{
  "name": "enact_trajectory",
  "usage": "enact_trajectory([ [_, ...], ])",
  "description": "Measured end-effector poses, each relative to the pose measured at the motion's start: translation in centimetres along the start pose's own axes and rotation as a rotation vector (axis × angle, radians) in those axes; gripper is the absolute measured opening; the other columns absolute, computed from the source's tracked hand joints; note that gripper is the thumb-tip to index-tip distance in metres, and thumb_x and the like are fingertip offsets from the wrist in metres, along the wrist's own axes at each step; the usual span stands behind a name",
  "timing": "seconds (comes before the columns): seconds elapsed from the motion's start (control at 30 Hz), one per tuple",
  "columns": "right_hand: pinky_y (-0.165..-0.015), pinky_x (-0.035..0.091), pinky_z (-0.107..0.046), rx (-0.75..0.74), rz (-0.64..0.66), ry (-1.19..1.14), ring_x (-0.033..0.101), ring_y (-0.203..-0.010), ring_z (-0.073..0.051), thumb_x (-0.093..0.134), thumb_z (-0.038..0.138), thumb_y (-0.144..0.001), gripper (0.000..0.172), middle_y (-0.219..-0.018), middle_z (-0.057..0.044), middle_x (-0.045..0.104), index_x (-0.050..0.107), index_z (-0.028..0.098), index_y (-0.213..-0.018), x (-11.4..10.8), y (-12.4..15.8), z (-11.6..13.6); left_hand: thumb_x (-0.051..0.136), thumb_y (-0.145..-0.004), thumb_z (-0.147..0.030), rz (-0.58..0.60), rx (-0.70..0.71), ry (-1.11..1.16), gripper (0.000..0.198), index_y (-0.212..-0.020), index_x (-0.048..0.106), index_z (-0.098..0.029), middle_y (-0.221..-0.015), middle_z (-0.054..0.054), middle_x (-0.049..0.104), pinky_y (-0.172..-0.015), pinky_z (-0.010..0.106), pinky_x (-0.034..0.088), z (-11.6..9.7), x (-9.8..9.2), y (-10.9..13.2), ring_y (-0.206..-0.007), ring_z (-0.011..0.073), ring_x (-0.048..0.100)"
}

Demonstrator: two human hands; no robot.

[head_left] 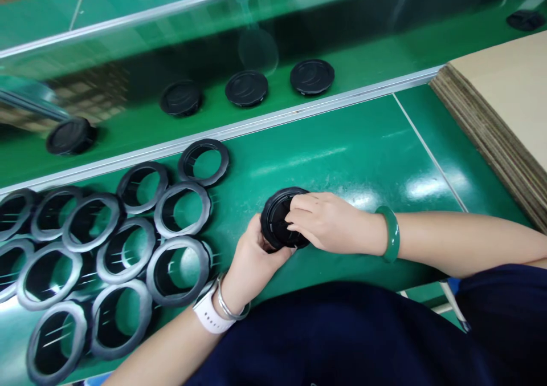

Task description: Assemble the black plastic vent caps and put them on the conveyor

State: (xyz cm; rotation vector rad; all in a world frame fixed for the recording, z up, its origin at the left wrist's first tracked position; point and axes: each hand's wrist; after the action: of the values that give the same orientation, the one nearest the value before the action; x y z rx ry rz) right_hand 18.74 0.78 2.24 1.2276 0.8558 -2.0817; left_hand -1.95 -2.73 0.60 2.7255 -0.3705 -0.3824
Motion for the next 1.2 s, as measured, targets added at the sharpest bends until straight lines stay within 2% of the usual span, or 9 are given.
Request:
enact_trajectory([
  [0.13, -0.071, 0.051, -0.037, 0.009, -0.017, 0.031, 0.058, -0.079, -0.022, 0.048, 0.016, -0.1, 0.02, -0.091, -0.011, 0.06, 0.067, 0.01, -0.097, 0.2, 0.1, 0.3, 0.082, -0.069, -0.022, 0.0, 0.011, -0.003, 0.053, -0.112, 0.051, -0.023, -0.103, 0.002, 0.067, -0.076, 0.029, 0.057, 0.0, 0.1, -0.1, -0.091, 0.0203, 0.068],
  [0.3, -0.072, 0.055, -0.04, 0.05, -0.082, 0.166, 0.059, -0.085, -0.027, 0.039, 0.008, -0.097, 0.037, -0.097, -0.017, 0.061, 0.054, -0.002, -0.129, 0.9, 0.3, 1.4, 0.082, -0.068, -0.021, -0.011, 0.011, -0.002, 0.049, -0.108, 0.052, -0.022, -0.095, 0.0, 0.066, -0.072, 0.028, 0.056, -0.3, 0.1, 0.0, -0.085, 0.0194, 0.068],
  [0.47, -0.07, 0.054, -0.043, 0.06, -0.017, 0.208, 0.056, -0.085, -0.029, 0.042, 0.006, -0.092, 0.039, -0.096, -0.02, 0.059, 0.055, -0.007, -0.126, 1.3, -0.2, 1.6, 0.083, -0.067, -0.022, -0.001, -0.02, -0.015, 0.052, -0.108, 0.051, -0.022, -0.094, -0.001, 0.067, -0.069, 0.028, 0.057, -0.2, 0.1, 0.0, -0.082, 0.0194, 0.068],
  [0.6, -0.082, 0.05, -0.047, 0.023, -0.203, 0.067, 0.053, -0.093, -0.029, 0.047, 0.017, -0.099, 0.027, -0.097, -0.015, 0.059, 0.063, 0.004, -0.116, 0.7, -0.5, 0.6, 0.083, -0.068, -0.021, -0.028, 0.001, 0.088, 0.052, -0.108, 0.05, -0.023, -0.097, -0.001, 0.068, -0.074, 0.028, 0.058, 0.0, 0.2, -0.3, -0.086, 0.0184, 0.07],
  [0.7, -0.098, 0.044, -0.049, 0.222, -0.403, -0.185, 0.05, -0.111, -0.029, 0.055, 0.03, -0.1, 0.033, -0.118, -0.015, 0.056, 0.056, 0.011, -0.127, 0.5, -0.5, -0.5, 0.084, -0.068, -0.02, -0.067, 0.048, 0.211, 0.056, -0.112, 0.048, -0.023, -0.106, 0.0, 0.068, -0.08, 0.03, 0.059, 0.2, 0.2, -0.5, -0.094, 0.0191, 0.07],
  [0.77, -0.101, 0.043, -0.047, 0.396, -0.372, -0.368, 0.05, -0.115, -0.027, 0.056, 0.03, -0.1, 0.035, -0.122, -0.015, 0.055, 0.053, 0.013, -0.13, 0.8, -0.6, -1.1, 0.085, -0.068, -0.019, -0.078, 0.071, 0.233, 0.061, -0.116, 0.048, -0.023, -0.115, 0.002, 0.067, -0.085, 0.032, 0.059, 0.3, 0.2, -0.5, -0.102, 0.0205, 0.068],
  [0.87, -0.097, 0.044, -0.043, 0.523, -0.243, -0.56, 0.054, -0.106, -0.024, 0.052, 0.025, -0.101, 0.019, -0.11, -0.009, 0.059, 0.059, 0.016, -0.116, 1.6, -0.9, -1.6, 0.086, -0.066, -0.019, -0.043, 0.063, 0.235, 0.073, -0.125, 0.044, -0.025, -0.128, 0.005, 0.061, -0.093, 0.036, 0.058, 0.5, 0.2, -0.5, -0.116, 0.024, 0.064],
  [0.97, -0.091, 0.044, -0.038, 0.546, -0.26, -0.641, 0.055, -0.099, -0.021, 0.055, 0.022, -0.1, 0.008, -0.103, -0.006, 0.058, 0.06, 0.017, -0.103, 2.3, -1.2, -1.7, 0.088, -0.065, -0.025, -0.001, 0.061, 0.195, 0.083, -0.133, 0.039, -0.026, -0.135, 0.008, 0.057, -0.094, 0.041, 0.058, 0.6, 0.1, -0.2, -0.121, 0.0283, 0.061],
  [1.2, -0.079, 0.042, -0.03, 0.577, -0.33, -0.723, 0.055, -0.085, -0.016, 0.067, 0.013, -0.09, 0.009, -0.089, 0.0, 0.058, 0.061, 0.018, -0.085, 2.7, -1.5, -1.4, 0.075, -0.084, -0.039, -0.054, 0.188, -0.018, 0.055, -0.129, 0.047, -0.026, -0.127, 0.005, 0.062, -0.102, 0.042, 0.049, 0.6, -0.1, -0.1, -0.119, 0.0257, 0.06],
])
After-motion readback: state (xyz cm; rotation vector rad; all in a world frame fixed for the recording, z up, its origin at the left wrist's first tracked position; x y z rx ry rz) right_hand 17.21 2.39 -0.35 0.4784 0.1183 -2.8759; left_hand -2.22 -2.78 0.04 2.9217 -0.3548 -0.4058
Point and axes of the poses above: each hand's wrist, its own y-axis away from the middle knuckle, its own x-axis out of the palm, z = x × y
